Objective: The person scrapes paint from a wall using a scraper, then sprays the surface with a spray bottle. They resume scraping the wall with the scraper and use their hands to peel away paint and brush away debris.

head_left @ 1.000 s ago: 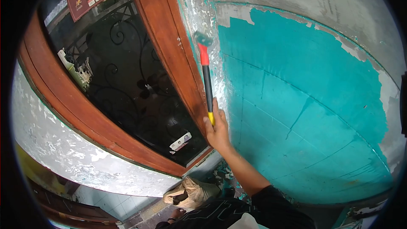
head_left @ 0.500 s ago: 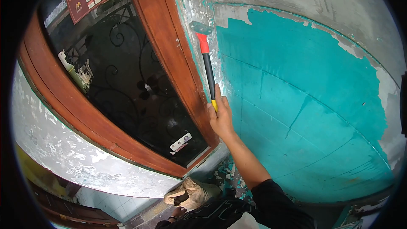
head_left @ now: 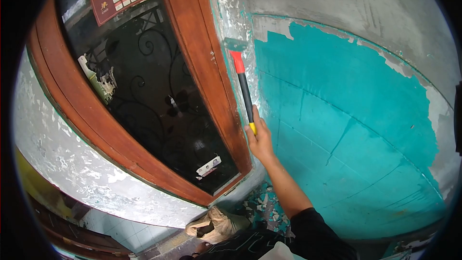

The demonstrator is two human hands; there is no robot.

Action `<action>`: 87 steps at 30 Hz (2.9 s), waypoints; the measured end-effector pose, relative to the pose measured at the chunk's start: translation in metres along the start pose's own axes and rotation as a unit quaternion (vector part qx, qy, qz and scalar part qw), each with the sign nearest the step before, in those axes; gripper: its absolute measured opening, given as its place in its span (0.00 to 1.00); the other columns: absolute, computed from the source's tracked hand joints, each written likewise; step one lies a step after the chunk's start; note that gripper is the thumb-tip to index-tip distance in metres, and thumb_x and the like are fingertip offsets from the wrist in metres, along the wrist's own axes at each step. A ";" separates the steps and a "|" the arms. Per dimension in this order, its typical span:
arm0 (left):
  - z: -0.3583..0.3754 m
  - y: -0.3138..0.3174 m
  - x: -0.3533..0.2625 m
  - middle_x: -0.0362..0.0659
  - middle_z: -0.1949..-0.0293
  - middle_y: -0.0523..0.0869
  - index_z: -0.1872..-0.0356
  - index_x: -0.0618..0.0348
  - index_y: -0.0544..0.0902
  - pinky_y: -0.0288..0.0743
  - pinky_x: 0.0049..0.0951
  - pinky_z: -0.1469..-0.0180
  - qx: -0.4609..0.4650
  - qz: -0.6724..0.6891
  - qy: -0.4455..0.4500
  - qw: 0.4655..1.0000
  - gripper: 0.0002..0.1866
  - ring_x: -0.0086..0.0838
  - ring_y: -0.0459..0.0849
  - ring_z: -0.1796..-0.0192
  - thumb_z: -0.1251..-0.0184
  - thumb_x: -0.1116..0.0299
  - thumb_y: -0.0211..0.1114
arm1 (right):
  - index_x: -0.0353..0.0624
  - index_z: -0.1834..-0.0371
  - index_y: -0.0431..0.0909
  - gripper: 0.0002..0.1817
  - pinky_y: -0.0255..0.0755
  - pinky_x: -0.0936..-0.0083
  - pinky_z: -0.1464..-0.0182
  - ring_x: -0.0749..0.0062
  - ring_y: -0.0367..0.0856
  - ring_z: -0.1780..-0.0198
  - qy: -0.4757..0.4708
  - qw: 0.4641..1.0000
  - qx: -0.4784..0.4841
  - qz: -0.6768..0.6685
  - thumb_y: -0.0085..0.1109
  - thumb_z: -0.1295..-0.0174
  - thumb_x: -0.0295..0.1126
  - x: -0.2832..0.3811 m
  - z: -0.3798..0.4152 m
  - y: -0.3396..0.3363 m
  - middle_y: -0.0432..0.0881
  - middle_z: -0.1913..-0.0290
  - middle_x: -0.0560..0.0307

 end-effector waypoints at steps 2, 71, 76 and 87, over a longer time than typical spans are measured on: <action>0.006 0.004 0.004 0.56 0.56 0.88 0.51 0.56 0.86 0.77 0.42 0.46 0.002 0.007 0.004 1.000 0.29 0.47 0.85 0.49 0.41 0.41 0.64 | 0.42 0.23 0.55 0.34 0.71 0.72 0.59 0.65 0.74 0.63 0.020 0.999 -0.003 -0.029 0.56 0.32 0.26 -0.015 0.018 -0.003 0.76 0.61 0.47; 0.191 -0.389 -0.791 0.38 0.77 0.74 0.60 0.56 0.70 0.71 0.25 0.72 0.038 0.554 0.564 0.611 0.14 0.23 0.74 0.76 0.23 0.55 0.53 | 0.43 0.26 0.61 0.29 0.72 0.73 0.63 0.65 0.74 0.70 0.116 0.986 0.092 0.072 0.51 0.31 0.24 0.093 0.016 -0.151 0.77 0.65 0.45; 0.268 -0.288 -0.775 0.38 0.73 0.73 0.55 0.58 0.65 0.75 0.24 0.71 0.074 0.574 0.605 0.547 0.13 0.20 0.75 0.75 0.20 0.57 0.49 | 0.45 0.26 0.61 0.31 0.75 0.66 0.57 0.55 0.80 0.64 0.186 0.964 0.086 0.172 0.55 0.33 0.27 0.097 0.101 -0.251 0.79 0.56 0.41; 0.458 -0.099 -0.817 0.54 0.39 0.74 0.32 0.62 0.61 0.66 0.42 0.36 0.198 0.219 0.840 0.455 0.33 0.44 0.75 0.37 0.32 0.59 0.65 | 0.39 0.34 0.69 0.23 0.74 0.68 0.55 0.56 0.83 0.61 0.284 0.810 -0.186 0.479 0.54 0.33 0.24 0.243 0.164 -0.448 0.81 0.61 0.38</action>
Point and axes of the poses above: each hand's wrist, its own z-axis away from the middle knuckle, its own y-axis out of the palm, x = y × z, the point moved 10 cm from there along -z, towards the middle knuckle
